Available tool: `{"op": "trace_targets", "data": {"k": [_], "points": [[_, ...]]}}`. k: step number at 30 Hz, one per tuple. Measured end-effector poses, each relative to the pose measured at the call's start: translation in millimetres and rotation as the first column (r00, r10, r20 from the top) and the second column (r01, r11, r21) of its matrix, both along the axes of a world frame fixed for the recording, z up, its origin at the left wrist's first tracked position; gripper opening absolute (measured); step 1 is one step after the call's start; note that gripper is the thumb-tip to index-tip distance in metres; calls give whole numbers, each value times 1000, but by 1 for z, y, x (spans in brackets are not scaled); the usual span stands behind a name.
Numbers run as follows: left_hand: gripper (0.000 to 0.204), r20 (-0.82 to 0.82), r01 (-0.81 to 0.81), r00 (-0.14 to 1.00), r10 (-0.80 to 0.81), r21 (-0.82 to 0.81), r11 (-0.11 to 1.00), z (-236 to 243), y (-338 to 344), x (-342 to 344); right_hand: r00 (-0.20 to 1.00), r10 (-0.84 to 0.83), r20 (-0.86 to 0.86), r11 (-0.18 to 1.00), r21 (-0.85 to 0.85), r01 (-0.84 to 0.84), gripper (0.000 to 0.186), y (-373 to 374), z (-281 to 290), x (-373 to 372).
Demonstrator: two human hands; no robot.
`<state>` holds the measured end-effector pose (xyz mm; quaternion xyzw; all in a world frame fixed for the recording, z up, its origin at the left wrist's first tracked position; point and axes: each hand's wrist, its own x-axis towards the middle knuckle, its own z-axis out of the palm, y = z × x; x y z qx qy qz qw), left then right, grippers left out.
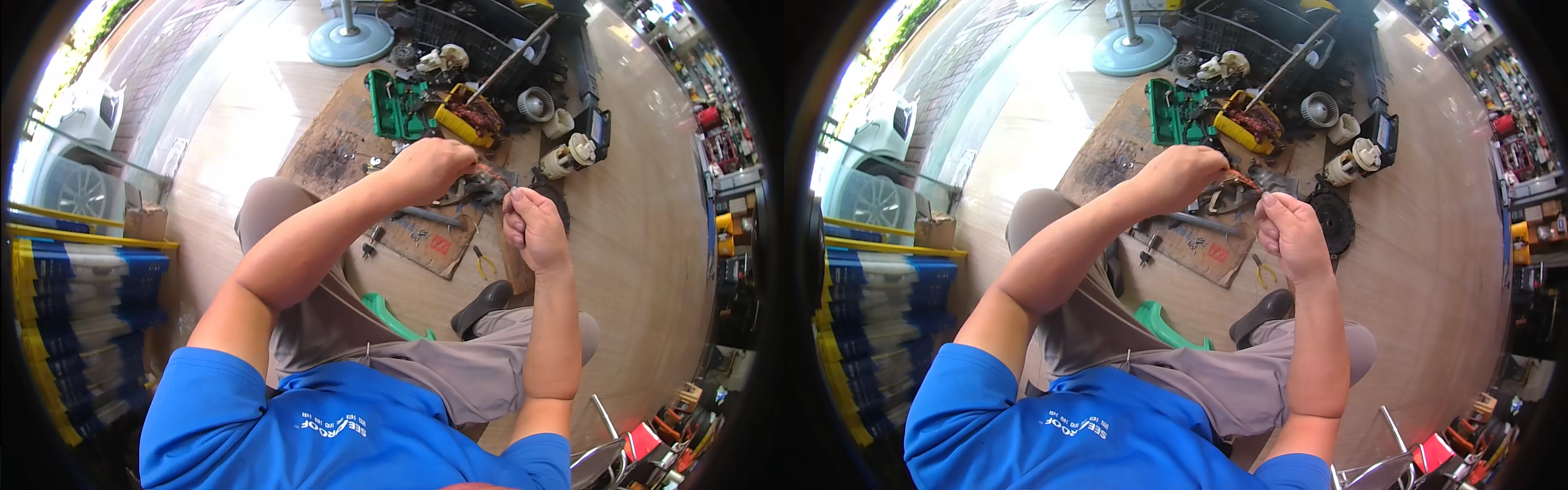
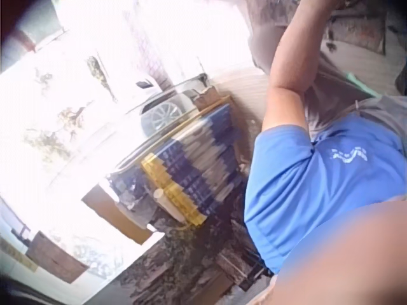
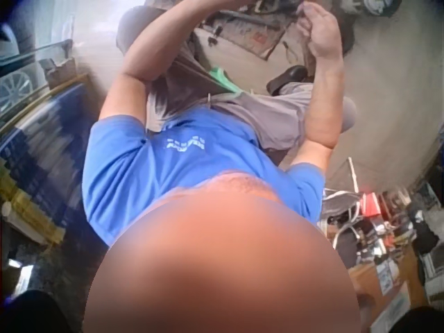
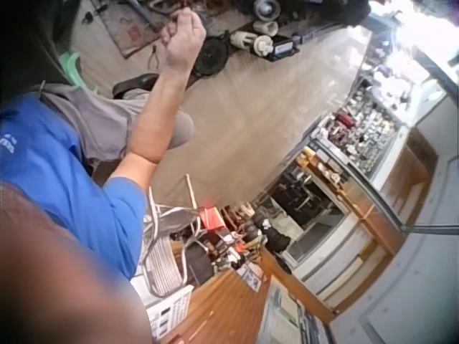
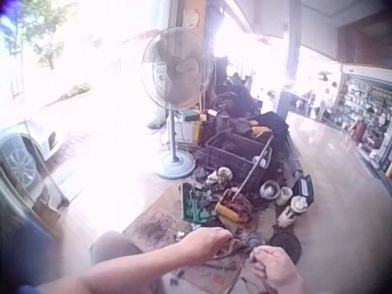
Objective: The person sits on a low stool and works on small electronic components on a cardboard mat. They use pliers and their hands to strip wires, twist connections, and manipulate small parts from a disassembled device.
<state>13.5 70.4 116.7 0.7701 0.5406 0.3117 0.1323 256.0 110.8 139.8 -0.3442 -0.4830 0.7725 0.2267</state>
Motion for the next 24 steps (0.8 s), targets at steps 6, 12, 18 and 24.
{"op": "trace_targets", "data": {"k": [6, 12, 18, 24], "points": [[29, 555, 98, 821, 136, -371, 924, 15, 1, -3, 999, -32, -17, 998, 49, 33, 30, -3, 0, -9], [34, 928, 371, 218, 302, -365, 854, -4, 6, 0, 998, -62, -14, 972, 228, 63, 30, -11, -7, -34], [35, 899, 230, -30, 438, -420, 878, -17, 22, 18, 937, -290, 195, 732, 676, 86, 33, -24, -45, -63], [46, 833, 119, -155, 531, -518, 847, -19, 34, 28, 839, -507, 197, 434, 899, 52, 29, -15, -38, -82]]}}
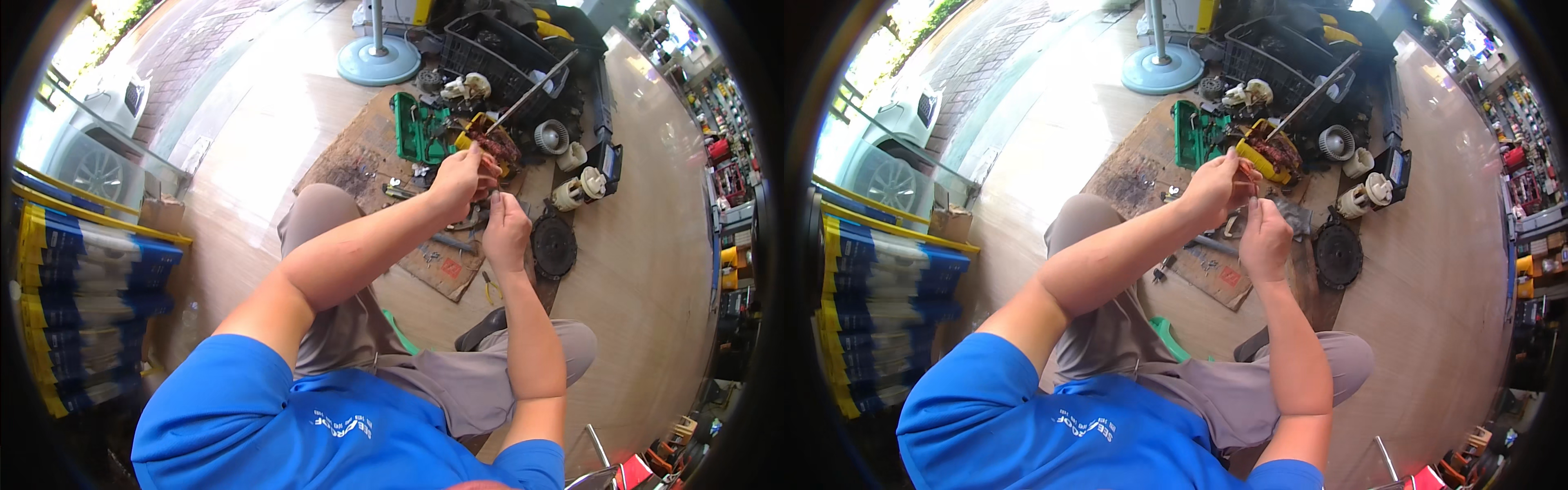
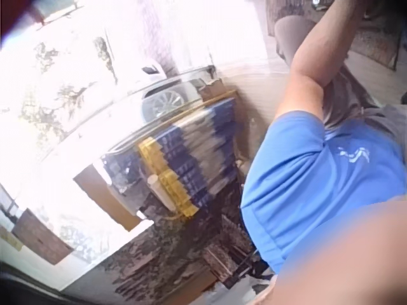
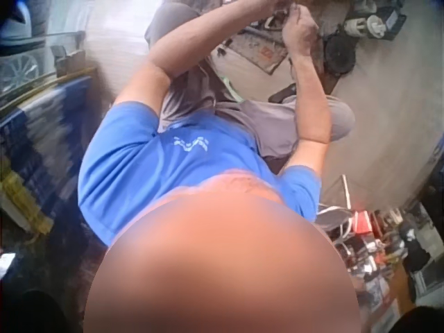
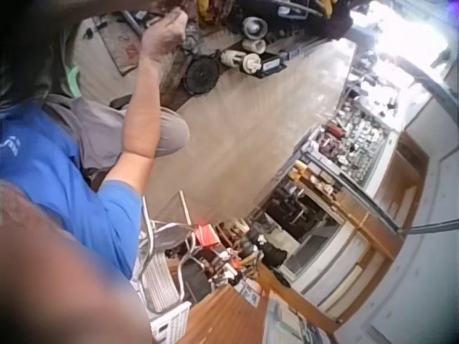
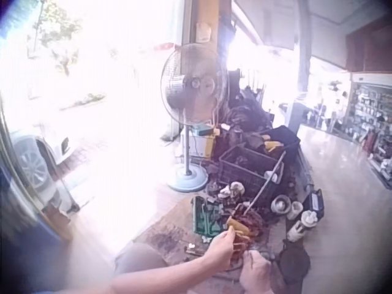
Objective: The person sits on a low stool and works on small electronic components on a cardboard mat. They use pliers and their hands to strip wires, twist connections, and manipulate small parts from a disassembled device.
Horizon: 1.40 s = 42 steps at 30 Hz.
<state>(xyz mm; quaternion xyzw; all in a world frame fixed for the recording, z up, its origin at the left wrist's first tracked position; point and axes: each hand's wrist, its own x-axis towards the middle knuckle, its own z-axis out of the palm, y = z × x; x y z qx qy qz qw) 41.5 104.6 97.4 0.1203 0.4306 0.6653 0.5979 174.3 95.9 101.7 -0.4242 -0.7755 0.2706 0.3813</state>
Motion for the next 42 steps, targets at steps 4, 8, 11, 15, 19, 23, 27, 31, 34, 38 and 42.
{"op": "trace_targets", "data": {"k": [4, 8, 11, 15, 19, 23, 27, 31, 34, 38, 42], "points": [[58, 106, 113, 989, -108, -46, 993, 10, -7, 4, 997, -39, 62, 989, 143, 30, 28, 6, -4, 4], [60, -233, 31, 971, -46, -67, 997, 17, -13, 3, 991, -50, 122, 963, 269, 15, 23, 12, -10, 13], [57, -480, -89, 873, 84, 11, 996, 11, -15, 3, 986, -70, 148, 931, 364, 11, 18, 12, -6, 14], [50, -563, 17, 806, 184, 332, 943, -1, -16, 0, 982, -50, 180, 898, 438, -34, 10, 10, -5, 12], [46, -335, 128, 942, -12, 326, 937, 2, -17, 1, 987, -38, 156, 878, 477, -42, 8, 9, -4, 11], [42, -113, 124, 990, -88, 372, 920, 12, -20, 4, 985, -29, 170, 874, 482, -58, 6, 9, -4, 13], [41, -53, 139, 990, -129, 409, 902, 8, -18, 0, 988, -6, 157, 884, 462, -68, 5, 6, -3, 13], [37, -22, 145, 988, -150, 430, 891, 16, -17, -1, 988, -27, 153, 872, 486, -51, 6, 7, -5, 16], [33, 18, 146, 985, -172, 444, 884, 17, -19, -3, 987, -23, 162, 876, 478, -58, 7, 7, -5, 16], [28, 82, 116, 983, -166, 430, 895, 17, -19, -7, 985, -9, 174, 880, 469, -75, 8, 6, -5, 15], [29, 82, 106, 986, -146, 369, 923, 22, -18, -7, 990, 7, 141, 894, 442, -70, 10, 6, -5, 12]]}}
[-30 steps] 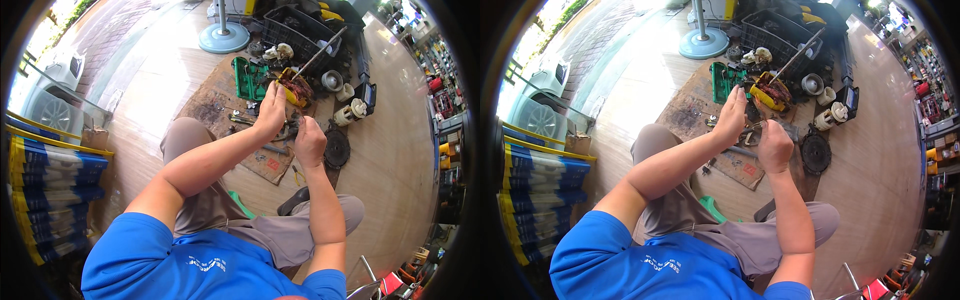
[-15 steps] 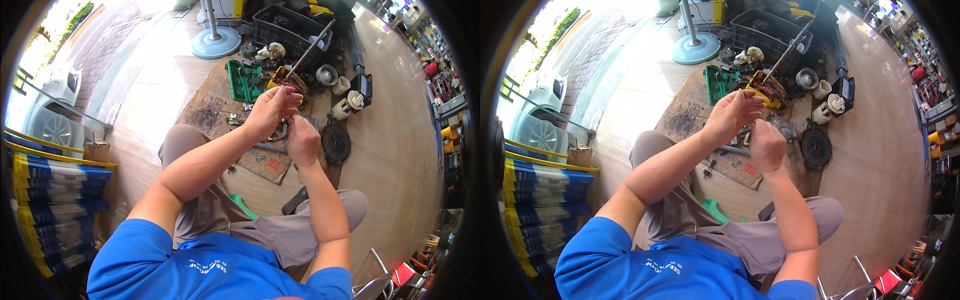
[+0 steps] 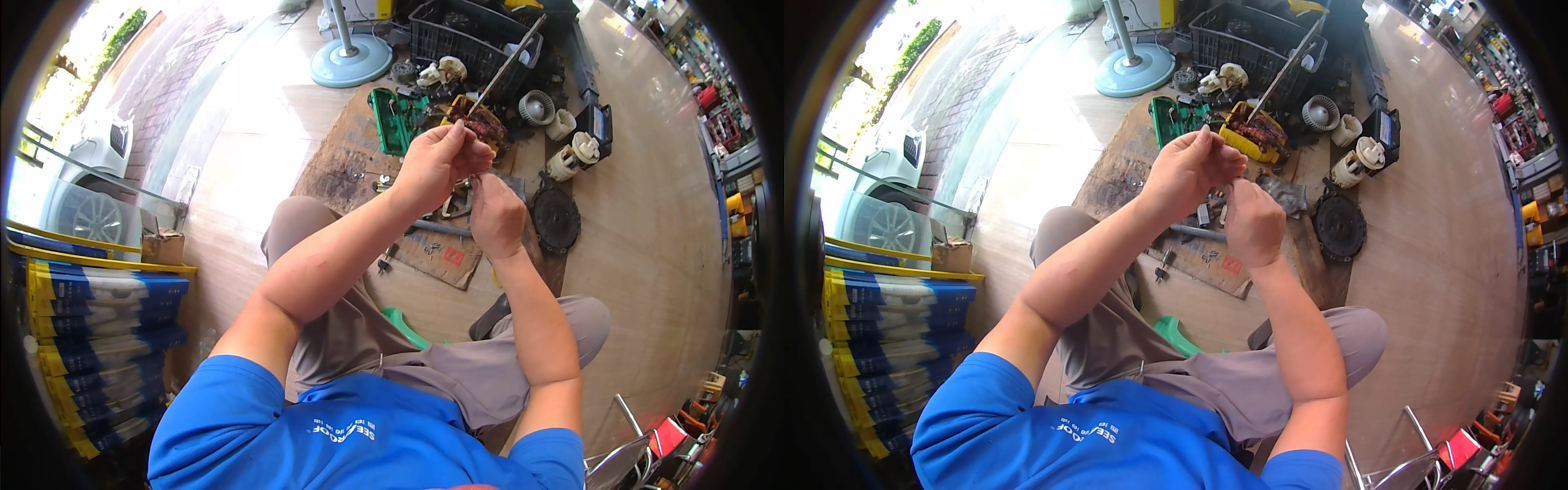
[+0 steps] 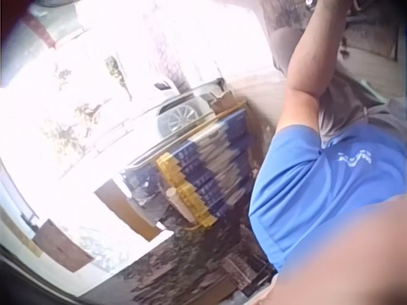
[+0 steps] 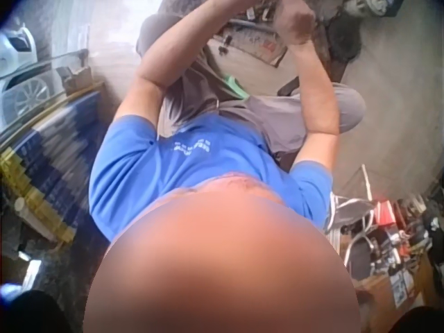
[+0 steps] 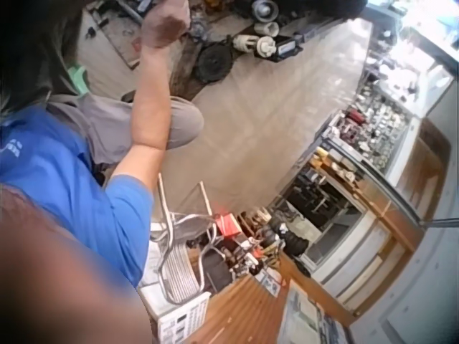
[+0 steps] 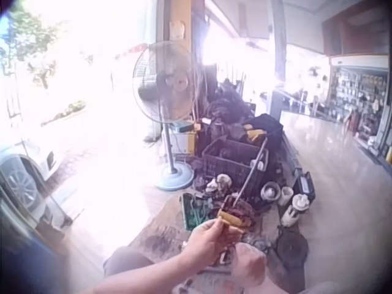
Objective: The person sits on a low stool and works on small electronic components on a cardboard mat. They use pliers and their hands to strip wires, twist connections, and manipulate small parts from a disassembled device.
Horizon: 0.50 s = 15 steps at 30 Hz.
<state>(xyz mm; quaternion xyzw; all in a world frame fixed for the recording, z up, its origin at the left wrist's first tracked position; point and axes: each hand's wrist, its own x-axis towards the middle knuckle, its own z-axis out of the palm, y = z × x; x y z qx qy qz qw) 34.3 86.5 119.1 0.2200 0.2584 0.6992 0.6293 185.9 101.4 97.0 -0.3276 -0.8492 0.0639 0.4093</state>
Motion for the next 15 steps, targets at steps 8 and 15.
{"op": "trace_targets", "data": {"k": [8, 15], "points": [[37, -86, -83, 993, 76, -88, 993, 8, -2, -4, 998, -45, -41, 987, -154, 38, 14, 2, 4, -2], [40, -602, -49, 771, 209, 271, 961, -25, 25, -6, 995, 91, 34, 977, -197, -83, 11, 12, 9, 16]]}}
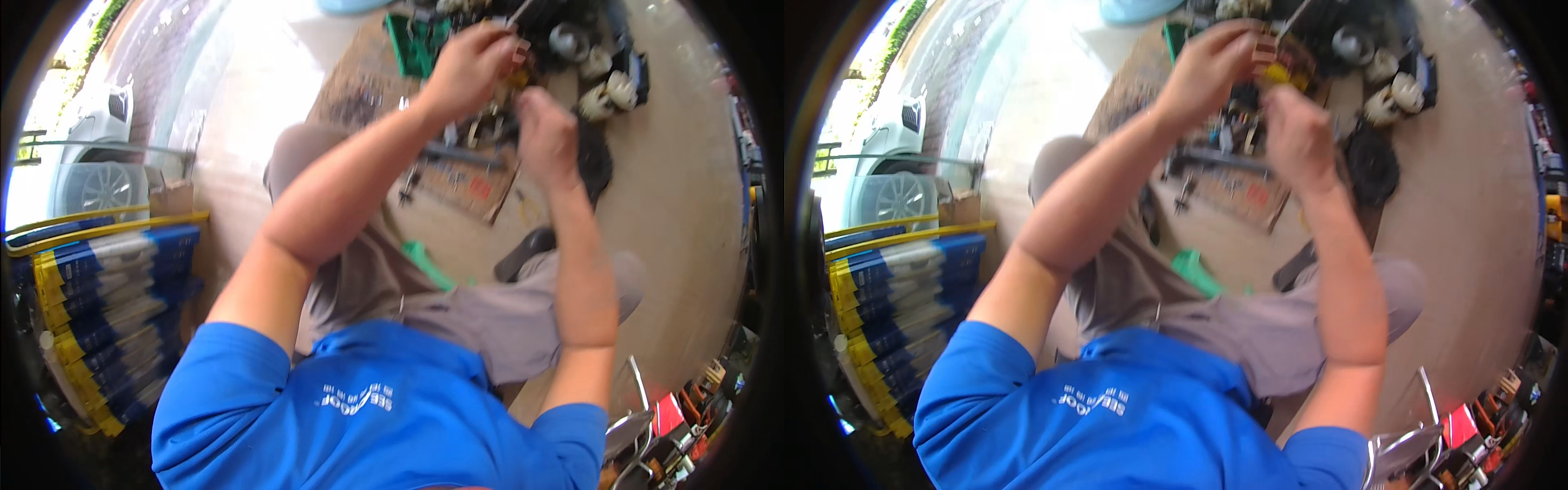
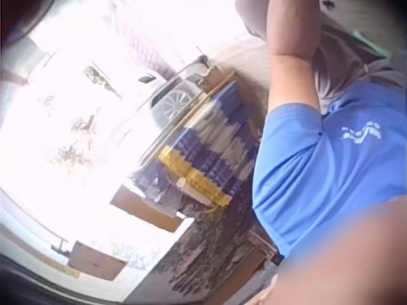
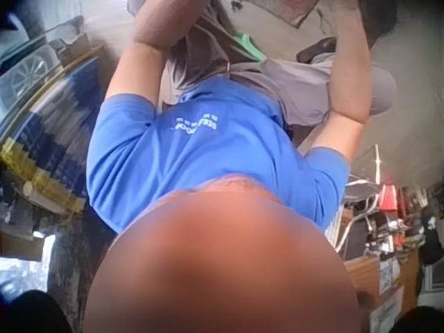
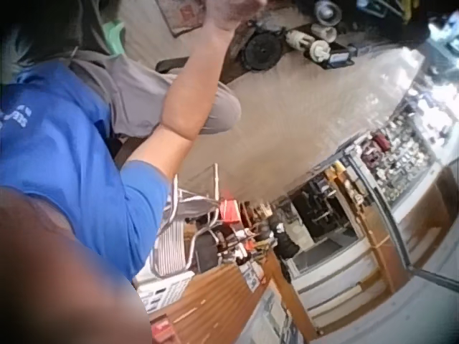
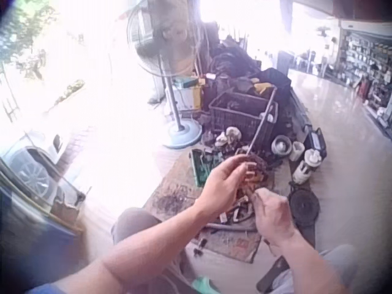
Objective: The person sits on a low stool and works on small electronic components on a cardboard mat. They use pliers and their hands to strip wires, twist connections, and manipulate small parts from a disassembled device.
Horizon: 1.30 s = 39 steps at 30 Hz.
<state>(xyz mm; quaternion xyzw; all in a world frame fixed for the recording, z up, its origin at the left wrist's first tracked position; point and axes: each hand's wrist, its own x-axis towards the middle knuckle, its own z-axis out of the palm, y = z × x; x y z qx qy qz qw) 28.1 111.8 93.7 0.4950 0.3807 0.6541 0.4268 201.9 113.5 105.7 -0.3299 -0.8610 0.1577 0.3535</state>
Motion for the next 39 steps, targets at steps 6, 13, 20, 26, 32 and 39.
{"op": "trace_targets", "data": {"k": [6, 13, 20, 26, 32, 39], "points": [[32, -660, -352, 683, 314, 80, 933, 48, -37, -2, 998, 38, 59, 973, -228, -24, 27, 11, 6, 11], [14, -916, 156, 370, -155, -104, 982, 27, -33, -3, 967, 196, 163, 941, -307, -139, 28, 23, 18, 35], [11, -934, 207, 356, -40, 37, 978, 18, -32, -3, 938, 286, 197, 902, -385, -195, 28, 21, 25, 41], [9, -945, 181, 325, -20, 41, 983, 22, -35, 2, 947, 191, 259, 929, -360, -89, 25, 25, 25, 47], [6, -918, 139, 374, 134, 199, 970, 11, -42, 18, 948, 126, 292, 974, -217, -63, 18, 10, 38, 35], [7, -934, 84, 354, 43, 77, 993, 13, -39, 26, 981, 120, 155, 887, -460, -36, 14, 13, 39, 38]]}}
